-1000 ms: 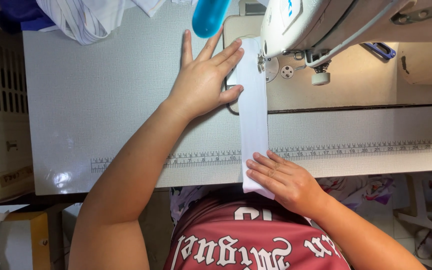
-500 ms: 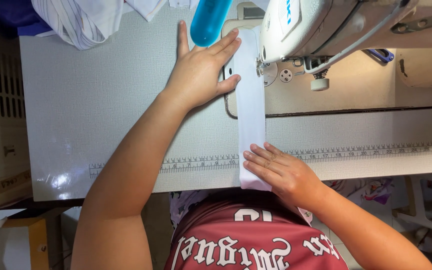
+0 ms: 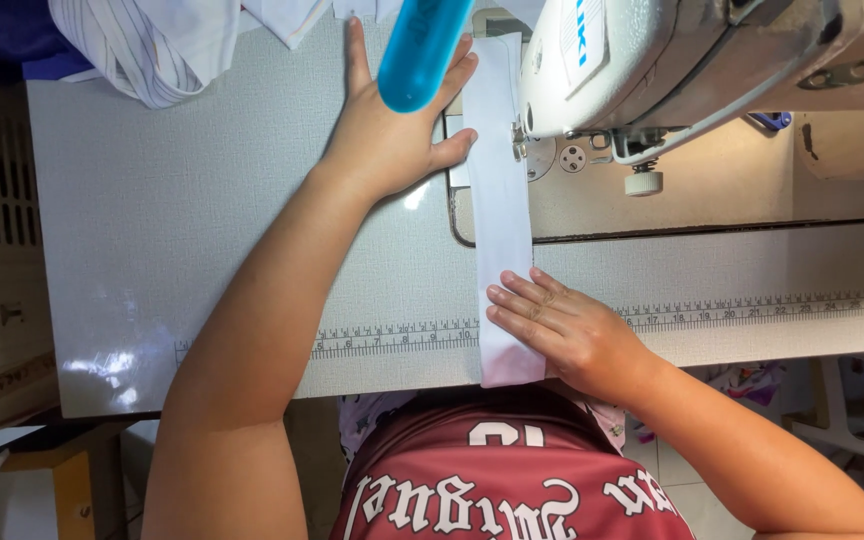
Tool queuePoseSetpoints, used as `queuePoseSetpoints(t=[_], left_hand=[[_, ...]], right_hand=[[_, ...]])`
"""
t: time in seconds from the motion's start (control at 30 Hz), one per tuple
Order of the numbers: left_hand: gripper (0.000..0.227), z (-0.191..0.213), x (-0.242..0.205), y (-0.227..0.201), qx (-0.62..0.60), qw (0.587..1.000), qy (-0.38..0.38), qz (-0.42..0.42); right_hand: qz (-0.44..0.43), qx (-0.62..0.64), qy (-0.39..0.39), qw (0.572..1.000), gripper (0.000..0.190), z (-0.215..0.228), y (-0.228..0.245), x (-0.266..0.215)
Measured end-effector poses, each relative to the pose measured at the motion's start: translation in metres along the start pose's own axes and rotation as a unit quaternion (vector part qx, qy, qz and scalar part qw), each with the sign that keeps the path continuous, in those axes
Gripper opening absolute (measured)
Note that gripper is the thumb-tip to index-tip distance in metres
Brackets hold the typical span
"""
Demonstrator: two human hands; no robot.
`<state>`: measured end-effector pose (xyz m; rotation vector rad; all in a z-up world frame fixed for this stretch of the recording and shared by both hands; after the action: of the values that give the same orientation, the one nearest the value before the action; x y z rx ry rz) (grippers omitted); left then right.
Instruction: Folding, aligning, and trimming white fabric strips at a sewing machine station.
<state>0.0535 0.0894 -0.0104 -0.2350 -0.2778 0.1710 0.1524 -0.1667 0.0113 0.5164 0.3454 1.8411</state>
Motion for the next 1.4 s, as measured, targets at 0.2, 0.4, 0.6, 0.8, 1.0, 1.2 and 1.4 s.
queuePoseSetpoints(t=[0.2, 0.4, 0.6, 0.8, 1.0, 1.2, 1.4], left_hand=[[0.065, -0.008, 0.001, 0.011, 0.009, 1.0, -0.017, -0.006], [0.073, -0.001, 0.004, -0.002, 0.079, 0.991, -0.105, 0.006], [0.062, -0.004, 0.0, -0.037, -0.059, 0.998, -0.006, 0.031], [0.064, -0.004, 0.001, -0.023, -0.043, 0.999, 0.012, 0.017], [0.064, -0.01, 0.005, -0.012, 0.004, 1.0, -0.003, 0.008], [0.065, -0.01, 0.009, -0.005, -0.01, 1.0, 0.001, 0.001], [0.062, -0.012, 0.011, 0.003, 0.022, 0.998, -0.048, -0.026]], right_hand=[[-0.007, -0.006, 0.008, 1.0, 0.036, -0.003, -0.006, -0.001], [-0.014, -0.003, 0.005, 1.0, 0.033, -0.004, -0.013, 0.004], [-0.015, 0.003, -0.011, 1.0, 0.033, -0.003, -0.017, 0.013], [-0.021, 0.006, -0.018, 1.0, 0.035, -0.002, -0.025, 0.016], [-0.008, 0.001, -0.03, 1.0, 0.035, 0.0, -0.029, 0.019], [-0.009, -0.01, -0.025, 1.0, 0.039, 0.005, -0.031, 0.025], [0.003, -0.02, -0.027, 0.999, 0.035, 0.009, -0.031, 0.029]])
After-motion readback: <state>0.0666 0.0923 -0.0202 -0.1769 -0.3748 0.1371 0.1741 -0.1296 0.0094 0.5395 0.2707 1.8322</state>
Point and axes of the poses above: each hand's wrist, its own x-axis towards the middle knuckle, its own z-axis out of the back of the hand, y = z × x, the point moved 2 cm from there along x, towards the middle knuckle, and after that the axes turned 12 degrees about -z, right-handed, at the moved point
